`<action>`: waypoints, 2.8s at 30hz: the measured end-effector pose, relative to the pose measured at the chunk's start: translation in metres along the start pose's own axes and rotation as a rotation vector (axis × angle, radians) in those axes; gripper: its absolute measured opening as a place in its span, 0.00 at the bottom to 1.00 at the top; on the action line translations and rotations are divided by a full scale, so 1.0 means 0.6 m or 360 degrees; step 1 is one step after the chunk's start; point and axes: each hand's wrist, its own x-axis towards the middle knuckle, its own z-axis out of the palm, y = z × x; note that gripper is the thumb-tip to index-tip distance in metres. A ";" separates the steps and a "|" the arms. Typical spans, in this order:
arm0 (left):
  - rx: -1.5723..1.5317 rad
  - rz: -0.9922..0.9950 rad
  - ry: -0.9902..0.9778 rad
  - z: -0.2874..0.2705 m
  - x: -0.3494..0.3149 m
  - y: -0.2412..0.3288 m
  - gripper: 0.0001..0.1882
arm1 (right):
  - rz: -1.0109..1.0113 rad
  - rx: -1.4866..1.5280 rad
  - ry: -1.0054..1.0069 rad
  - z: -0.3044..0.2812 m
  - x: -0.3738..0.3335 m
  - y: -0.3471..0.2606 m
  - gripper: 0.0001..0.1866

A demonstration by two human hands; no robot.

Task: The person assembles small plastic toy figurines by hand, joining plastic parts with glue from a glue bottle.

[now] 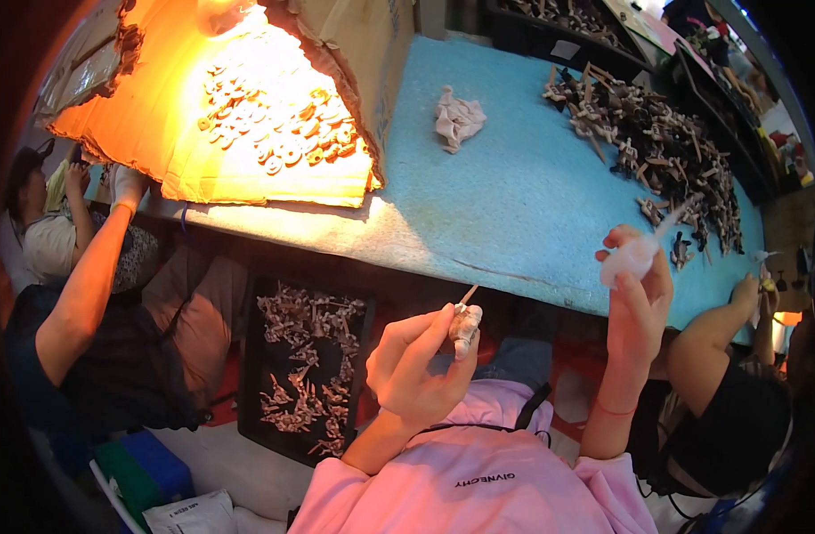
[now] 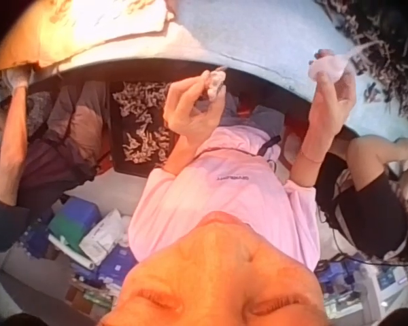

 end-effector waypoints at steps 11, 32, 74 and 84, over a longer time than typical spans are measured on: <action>0.0068 0.0118 0.0054 -0.015 -0.001 -0.012 0.14 | -0.0058 -0.0780 -0.0277 -0.039 0.116 0.137 0.12; -0.0969 -0.0725 0.0131 -0.083 -0.041 -0.050 0.16 | -0.0615 -0.1392 -0.0772 0.146 0.061 0.016 0.08; -0.1051 -0.0858 0.0555 -0.302 -0.119 -0.152 0.10 | -0.1122 -0.2037 -0.0853 0.499 0.274 0.231 0.11; -0.1138 -0.0949 0.0596 -0.289 -0.122 -0.145 0.10 | -0.1319 -0.1909 -0.0809 0.467 0.254 0.218 0.10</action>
